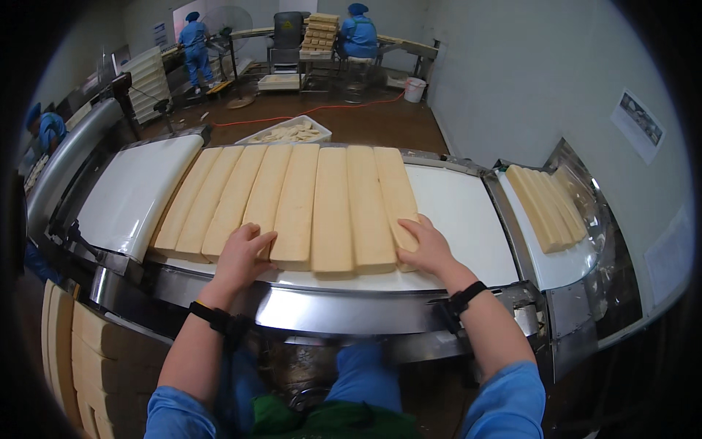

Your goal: Aligning large rectangular blocks of food on an industrial conveyor belt for processing.

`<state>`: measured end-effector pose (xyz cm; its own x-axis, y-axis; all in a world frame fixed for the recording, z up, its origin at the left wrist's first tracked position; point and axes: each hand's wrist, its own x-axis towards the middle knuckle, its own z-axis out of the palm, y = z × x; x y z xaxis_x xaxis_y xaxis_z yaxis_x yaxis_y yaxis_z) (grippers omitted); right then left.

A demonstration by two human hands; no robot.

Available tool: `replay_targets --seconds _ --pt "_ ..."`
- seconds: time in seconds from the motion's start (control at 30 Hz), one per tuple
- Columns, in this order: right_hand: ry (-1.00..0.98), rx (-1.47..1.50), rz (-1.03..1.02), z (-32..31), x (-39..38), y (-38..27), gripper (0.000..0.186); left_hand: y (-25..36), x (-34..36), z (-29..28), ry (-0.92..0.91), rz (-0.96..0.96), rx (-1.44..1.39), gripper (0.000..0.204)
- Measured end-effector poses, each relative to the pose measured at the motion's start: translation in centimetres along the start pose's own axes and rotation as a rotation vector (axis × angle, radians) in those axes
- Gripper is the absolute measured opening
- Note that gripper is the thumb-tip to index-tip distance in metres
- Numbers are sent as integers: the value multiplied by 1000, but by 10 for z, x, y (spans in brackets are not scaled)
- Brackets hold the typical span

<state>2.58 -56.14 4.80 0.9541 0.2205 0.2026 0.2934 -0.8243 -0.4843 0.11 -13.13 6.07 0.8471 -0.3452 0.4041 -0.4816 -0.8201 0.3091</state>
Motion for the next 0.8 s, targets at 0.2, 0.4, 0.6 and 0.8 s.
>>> replay_targets --seconds 0.2,0.4,0.6,0.8 --pt "-5 52 80 1 -2 -26 80 15 2 -1 -26 23 10 71" --pt "27 -308 -5 20 -19 -62 86 47 13 29 122 160 50 63" --pt "-27 -392 27 24 -20 -74 84 45 17 37 133 39 -11 52" --pt "257 -112 -39 19 -79 -58 54 29 10 24 57 149 -42 57"
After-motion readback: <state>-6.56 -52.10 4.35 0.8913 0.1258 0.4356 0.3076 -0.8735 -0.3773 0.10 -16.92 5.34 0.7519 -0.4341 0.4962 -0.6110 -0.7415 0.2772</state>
